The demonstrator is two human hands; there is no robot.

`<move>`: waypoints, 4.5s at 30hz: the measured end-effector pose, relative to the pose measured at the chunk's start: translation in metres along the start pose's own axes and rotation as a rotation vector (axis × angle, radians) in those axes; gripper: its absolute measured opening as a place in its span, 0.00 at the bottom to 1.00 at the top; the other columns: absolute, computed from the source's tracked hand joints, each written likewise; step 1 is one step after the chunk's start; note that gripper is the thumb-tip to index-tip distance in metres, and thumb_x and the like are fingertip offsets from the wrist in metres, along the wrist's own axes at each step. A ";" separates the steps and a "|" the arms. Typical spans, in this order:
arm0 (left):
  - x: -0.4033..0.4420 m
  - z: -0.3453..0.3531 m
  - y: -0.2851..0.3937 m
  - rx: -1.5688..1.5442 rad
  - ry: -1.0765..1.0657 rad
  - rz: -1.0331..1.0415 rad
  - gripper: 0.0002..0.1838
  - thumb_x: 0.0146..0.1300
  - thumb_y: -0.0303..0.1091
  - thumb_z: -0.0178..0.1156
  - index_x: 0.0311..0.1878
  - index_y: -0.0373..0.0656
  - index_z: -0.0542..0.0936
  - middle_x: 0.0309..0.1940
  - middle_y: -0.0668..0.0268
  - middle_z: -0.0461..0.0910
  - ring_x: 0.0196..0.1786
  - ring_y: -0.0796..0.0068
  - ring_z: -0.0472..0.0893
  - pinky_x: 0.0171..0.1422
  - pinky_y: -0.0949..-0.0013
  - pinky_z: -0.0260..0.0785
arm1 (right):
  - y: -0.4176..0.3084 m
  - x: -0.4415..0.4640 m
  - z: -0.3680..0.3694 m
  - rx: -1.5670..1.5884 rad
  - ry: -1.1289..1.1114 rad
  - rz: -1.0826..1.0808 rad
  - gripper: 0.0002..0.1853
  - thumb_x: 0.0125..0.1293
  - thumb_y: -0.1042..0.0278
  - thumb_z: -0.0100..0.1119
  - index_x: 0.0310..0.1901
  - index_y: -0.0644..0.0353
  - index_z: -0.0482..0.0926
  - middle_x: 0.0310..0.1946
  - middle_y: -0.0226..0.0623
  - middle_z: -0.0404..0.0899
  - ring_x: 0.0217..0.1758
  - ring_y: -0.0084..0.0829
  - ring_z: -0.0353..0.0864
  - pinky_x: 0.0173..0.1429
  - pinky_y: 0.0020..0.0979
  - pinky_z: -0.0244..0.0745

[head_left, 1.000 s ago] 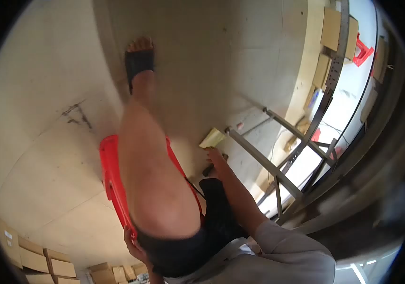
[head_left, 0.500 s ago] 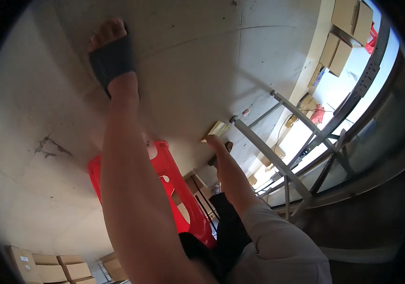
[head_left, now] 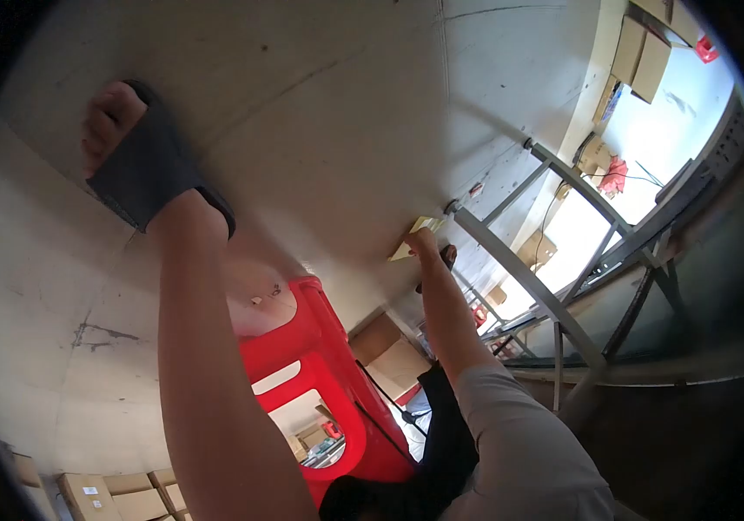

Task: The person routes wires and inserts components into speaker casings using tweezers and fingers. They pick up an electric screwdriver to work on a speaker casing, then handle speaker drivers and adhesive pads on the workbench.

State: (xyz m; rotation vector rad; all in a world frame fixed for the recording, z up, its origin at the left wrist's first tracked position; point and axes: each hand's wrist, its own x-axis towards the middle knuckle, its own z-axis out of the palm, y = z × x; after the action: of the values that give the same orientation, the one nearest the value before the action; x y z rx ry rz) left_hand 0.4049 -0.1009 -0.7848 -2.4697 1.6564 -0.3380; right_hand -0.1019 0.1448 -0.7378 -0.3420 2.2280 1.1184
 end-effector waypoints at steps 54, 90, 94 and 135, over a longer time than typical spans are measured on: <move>-0.400 -0.385 -0.289 -0.681 -0.515 -0.795 0.13 0.68 0.37 0.49 0.47 0.46 0.81 0.42 0.57 0.84 0.45 0.51 0.83 0.48 0.49 0.74 | 0.231 -0.721 -0.191 1.385 0.595 -1.632 0.16 0.71 0.75 0.52 0.58 0.70 0.75 0.45 0.37 0.82 0.44 0.21 0.79 0.48 0.25 0.75; -0.141 -0.782 -0.121 -0.497 -0.305 1.720 0.41 0.63 0.62 0.59 0.71 0.42 0.70 0.76 0.49 0.58 0.80 0.37 0.50 0.80 0.38 0.43 | 0.489 -0.567 -0.122 1.112 1.082 -0.460 0.35 0.49 0.63 0.79 0.60 0.61 0.75 0.66 0.52 0.66 0.77 0.60 0.56 0.72 0.52 0.62; -0.168 -0.771 -0.123 -0.376 -0.057 1.679 0.49 0.60 0.76 0.50 0.74 0.46 0.68 0.78 0.48 0.55 0.79 0.33 0.47 0.78 0.30 0.39 | 0.479 -0.551 -0.125 1.190 1.101 -0.507 0.29 0.50 0.64 0.79 0.53 0.61 0.77 0.60 0.49 0.72 0.72 0.57 0.64 0.69 0.52 0.65; -0.220 -0.833 -0.047 -0.970 -0.146 1.613 0.15 0.71 0.36 0.55 0.48 0.31 0.78 0.47 0.50 0.83 0.51 0.50 0.82 0.59 0.54 0.71 | 0.461 -0.460 -0.158 2.754 -0.548 -1.537 0.23 0.77 0.50 0.36 0.41 0.60 0.78 0.34 0.38 0.79 0.21 0.26 0.65 0.20 0.30 0.59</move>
State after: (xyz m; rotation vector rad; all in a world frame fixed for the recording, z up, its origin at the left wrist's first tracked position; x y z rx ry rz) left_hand 0.1434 0.1222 0.0066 -0.4969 3.3477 0.9543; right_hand -0.0293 0.2806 -0.0851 -0.1572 0.5537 -2.1337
